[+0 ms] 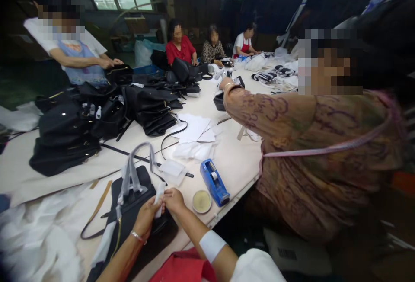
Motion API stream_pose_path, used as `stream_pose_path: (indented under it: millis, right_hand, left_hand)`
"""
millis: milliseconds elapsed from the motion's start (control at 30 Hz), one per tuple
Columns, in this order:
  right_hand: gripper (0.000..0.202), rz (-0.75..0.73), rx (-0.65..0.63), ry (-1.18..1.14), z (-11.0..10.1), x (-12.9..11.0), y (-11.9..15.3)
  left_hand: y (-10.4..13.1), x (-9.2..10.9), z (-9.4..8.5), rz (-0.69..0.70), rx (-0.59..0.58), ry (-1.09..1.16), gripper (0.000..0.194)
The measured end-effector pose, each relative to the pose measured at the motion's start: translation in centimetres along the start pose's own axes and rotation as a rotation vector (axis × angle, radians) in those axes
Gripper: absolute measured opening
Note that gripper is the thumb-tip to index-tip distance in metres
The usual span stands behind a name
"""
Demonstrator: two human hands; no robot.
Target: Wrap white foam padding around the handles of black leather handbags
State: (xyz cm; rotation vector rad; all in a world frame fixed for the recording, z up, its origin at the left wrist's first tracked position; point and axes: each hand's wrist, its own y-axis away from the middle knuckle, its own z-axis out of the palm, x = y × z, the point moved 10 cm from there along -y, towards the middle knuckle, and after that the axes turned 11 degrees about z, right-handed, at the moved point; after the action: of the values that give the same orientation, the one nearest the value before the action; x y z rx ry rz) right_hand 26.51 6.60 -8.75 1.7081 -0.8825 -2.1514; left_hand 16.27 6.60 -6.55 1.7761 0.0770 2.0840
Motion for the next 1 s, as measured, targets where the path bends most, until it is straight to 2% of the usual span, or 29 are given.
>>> stream_pose_path:
  millis: [133,233,300,367,400,433,500,533,633,767,867,1000]
  right_hand:
    - [0.006,-0.053,0.114,0.173,-1.5,-1.0,1.2]
    - [0.006,-0.128,0.177,0.289,-5.1,-2.5,4.0]
    - [0.005,-0.214,0.288,0.382,-9.9,-4.0,6.7]
    - [0.016,-0.367,0.577,0.592,-16.1,-6.4,10.2]
    - [0.020,-0.375,0.694,0.676,-19.1,-6.9,11.4]
    - [0.022,-0.341,0.759,0.744,-21.6,-7.0,12.0]
    - [0.024,-0.199,0.739,0.797,-25.2,-5.6,11.5]
    - [0.025,-0.134,0.693,0.796,-26.2,-4.6,10.9]
    - [0.028,-0.050,0.592,0.750,-27.2,-2.5,9.0]
    - [0.027,-0.035,0.581,0.700,-27.1,-1.7,8.0]
    - [0.027,-0.043,0.595,0.690,-27.1,-2.2,8.3]
    - [0.023,-0.091,0.644,0.714,-27.3,-2.9,10.5]
  left_hand:
    - [-0.1,-0.5,-1.4,-0.040,0.138,-0.013,0.022]
    - [0.0,-0.6,-2.2,-0.070,0.179,-0.025,0.015]
    - [0.1,-0.5,-2.2,-0.067,0.170,-0.025,0.015]
    - [0.2,-0.4,-2.1,-0.057,0.160,-0.023,0.016]
    - [0.3,-0.4,-1.9,-0.054,0.155,-0.022,0.016]
    - [0.3,-0.4,-1.7,-0.052,0.149,-0.019,0.016]
    - [0.3,-0.3,-1.3,-0.052,0.134,-0.013,0.017]
    - [0.3,-0.2,-1.1,-0.052,0.124,-0.012,0.017]
    - [0.3,0.0,-0.7,-0.047,0.098,-0.012,0.019]
    - [0.3,0.1,-0.7,-0.029,0.082,-0.011,0.019]
    - [0.5,-0.1,-0.8,-0.024,0.076,-0.005,0.019]
    - [0.6,-0.2,-1.0,-0.022,0.083,0.009,0.021]
